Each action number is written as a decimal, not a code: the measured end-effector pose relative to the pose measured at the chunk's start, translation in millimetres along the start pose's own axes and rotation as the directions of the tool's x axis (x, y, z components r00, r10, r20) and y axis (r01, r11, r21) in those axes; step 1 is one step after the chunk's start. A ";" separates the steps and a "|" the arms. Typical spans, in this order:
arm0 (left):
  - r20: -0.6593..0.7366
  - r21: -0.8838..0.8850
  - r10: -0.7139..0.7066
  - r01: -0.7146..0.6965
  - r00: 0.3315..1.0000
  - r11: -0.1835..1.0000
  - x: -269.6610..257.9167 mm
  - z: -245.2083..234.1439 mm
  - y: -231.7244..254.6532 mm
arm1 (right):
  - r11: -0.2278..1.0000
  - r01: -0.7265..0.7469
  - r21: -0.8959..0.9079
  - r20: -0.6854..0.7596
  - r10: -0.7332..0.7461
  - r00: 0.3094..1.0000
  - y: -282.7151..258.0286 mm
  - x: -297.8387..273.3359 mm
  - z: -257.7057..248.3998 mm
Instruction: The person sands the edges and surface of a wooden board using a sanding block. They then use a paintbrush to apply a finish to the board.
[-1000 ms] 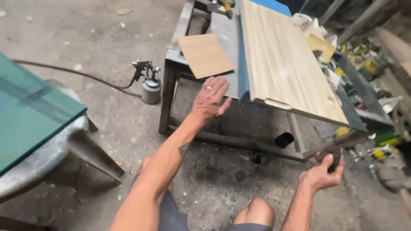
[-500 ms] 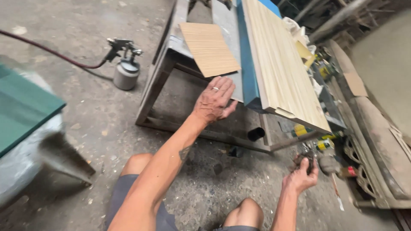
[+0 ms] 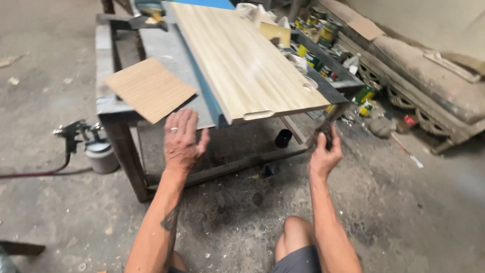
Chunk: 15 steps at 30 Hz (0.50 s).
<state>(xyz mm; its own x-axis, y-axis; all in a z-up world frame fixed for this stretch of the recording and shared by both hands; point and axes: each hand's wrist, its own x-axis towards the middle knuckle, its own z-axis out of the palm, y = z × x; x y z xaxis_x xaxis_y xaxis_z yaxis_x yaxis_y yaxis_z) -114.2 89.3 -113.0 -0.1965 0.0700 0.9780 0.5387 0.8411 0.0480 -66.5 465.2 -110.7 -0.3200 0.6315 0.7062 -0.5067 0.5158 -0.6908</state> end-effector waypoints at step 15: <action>0.065 0.117 0.002 -0.010 0.998 0.993 6.7 -4.8 13.0 | 0.977 0.193 -0.091 -0.008 -0.194 0.981 18.4 58.1 13.6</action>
<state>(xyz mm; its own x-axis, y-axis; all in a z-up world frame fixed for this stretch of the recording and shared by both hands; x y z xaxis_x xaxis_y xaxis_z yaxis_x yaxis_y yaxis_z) -104.6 98.1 -104.8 -0.2480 0.1062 0.9629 0.4408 0.8975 0.0145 -105.3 503.5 -80.2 -0.2093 0.5239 0.8256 -0.4834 0.6785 -0.5531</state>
